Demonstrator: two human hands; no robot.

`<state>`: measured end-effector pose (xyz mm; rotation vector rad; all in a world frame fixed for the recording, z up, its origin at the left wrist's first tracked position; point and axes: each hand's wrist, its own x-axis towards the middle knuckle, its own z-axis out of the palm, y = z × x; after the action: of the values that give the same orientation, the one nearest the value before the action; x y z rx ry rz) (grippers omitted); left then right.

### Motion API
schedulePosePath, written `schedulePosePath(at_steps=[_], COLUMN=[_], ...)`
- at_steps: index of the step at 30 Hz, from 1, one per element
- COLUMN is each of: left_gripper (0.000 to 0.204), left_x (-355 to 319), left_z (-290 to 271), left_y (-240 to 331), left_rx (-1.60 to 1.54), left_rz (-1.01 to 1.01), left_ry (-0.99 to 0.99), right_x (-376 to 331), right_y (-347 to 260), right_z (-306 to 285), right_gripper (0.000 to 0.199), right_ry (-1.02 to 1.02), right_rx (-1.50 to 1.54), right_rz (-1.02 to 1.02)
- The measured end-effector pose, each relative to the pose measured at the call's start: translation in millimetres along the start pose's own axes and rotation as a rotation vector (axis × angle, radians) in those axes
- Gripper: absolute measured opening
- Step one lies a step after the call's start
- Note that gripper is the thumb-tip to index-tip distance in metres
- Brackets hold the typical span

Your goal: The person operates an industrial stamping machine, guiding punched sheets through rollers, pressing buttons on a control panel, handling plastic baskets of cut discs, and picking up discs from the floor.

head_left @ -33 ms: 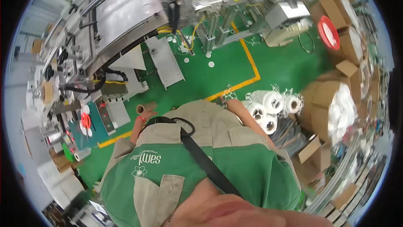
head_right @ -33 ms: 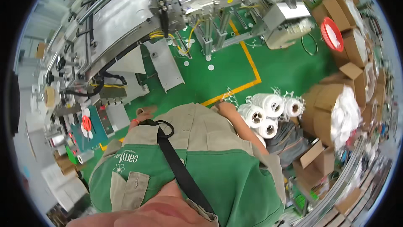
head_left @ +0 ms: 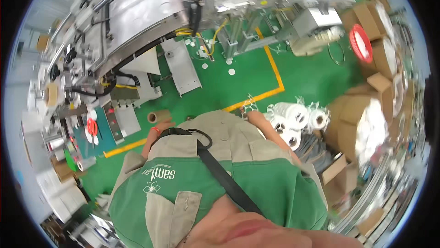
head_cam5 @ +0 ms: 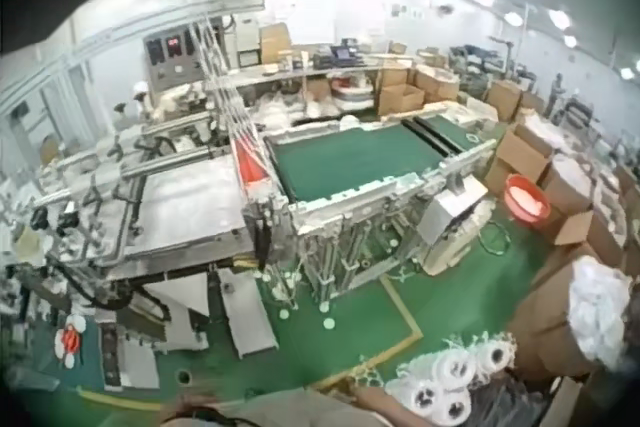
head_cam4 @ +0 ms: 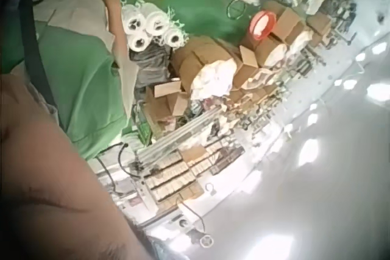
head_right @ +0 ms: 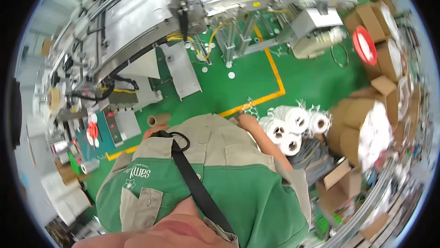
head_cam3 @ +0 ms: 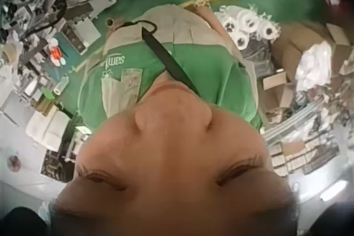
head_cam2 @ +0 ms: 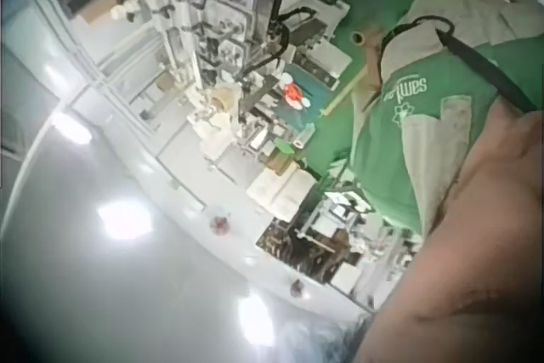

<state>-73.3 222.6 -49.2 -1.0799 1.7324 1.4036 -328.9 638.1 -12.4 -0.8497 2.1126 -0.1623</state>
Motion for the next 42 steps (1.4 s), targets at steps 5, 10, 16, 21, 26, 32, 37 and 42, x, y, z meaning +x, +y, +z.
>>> schedulePosePath(at_steps=[5,10,16,21,26,32,37,42], left_gripper=[0.059,0.040,0.034,0.034,0.034,0.035,0.025,0.033], left_x=[9.6,-27.0,-65.7,-62.7,-44.7,62.0,110.2,22.6], left_z=[58.2,99.5,103.7,139.1,164.1,149.7,33.0,-65.7], left_y=[-67.8,-89.7,-108.6,-111.0,-90.6,-85.2,-62.4,-92.4], left_rx=[-0.155,-0.286,-0.323,-0.339,-0.249,-0.060,-0.764,0.486], left_rz=[0.574,0.317,0.045,0.089,0.221,0.515,0.442,0.377], left_ry=[-0.132,0.271,0.305,0.127,-0.106,-0.090,0.907,2.213], right_x=[25.4,43.7,76.9,94.2,193.7,299.6,480.7,608.4], right_y=[32.9,14.1,-48.0,-105.0,-115.3,-155.2,-171.5,-180.6], right_z=[52.5,52.6,24.4,-48.8,-61.2,-28.8,82.7,119.3], right_gripper=[0.034,0.027,0.027,0.023,0.020,0.017,0.015,0.018], right_ry=[0.026,-0.045,0.295,0.101,-0.407,-0.950,-0.107,-0.280], right_rx=[0.479,0.619,-0.004,-0.060,-0.340,-0.167,-0.115,0.064], right_rz=[-0.260,-0.368,-0.365,-0.690,-0.482,-0.041,-0.667,-0.687])
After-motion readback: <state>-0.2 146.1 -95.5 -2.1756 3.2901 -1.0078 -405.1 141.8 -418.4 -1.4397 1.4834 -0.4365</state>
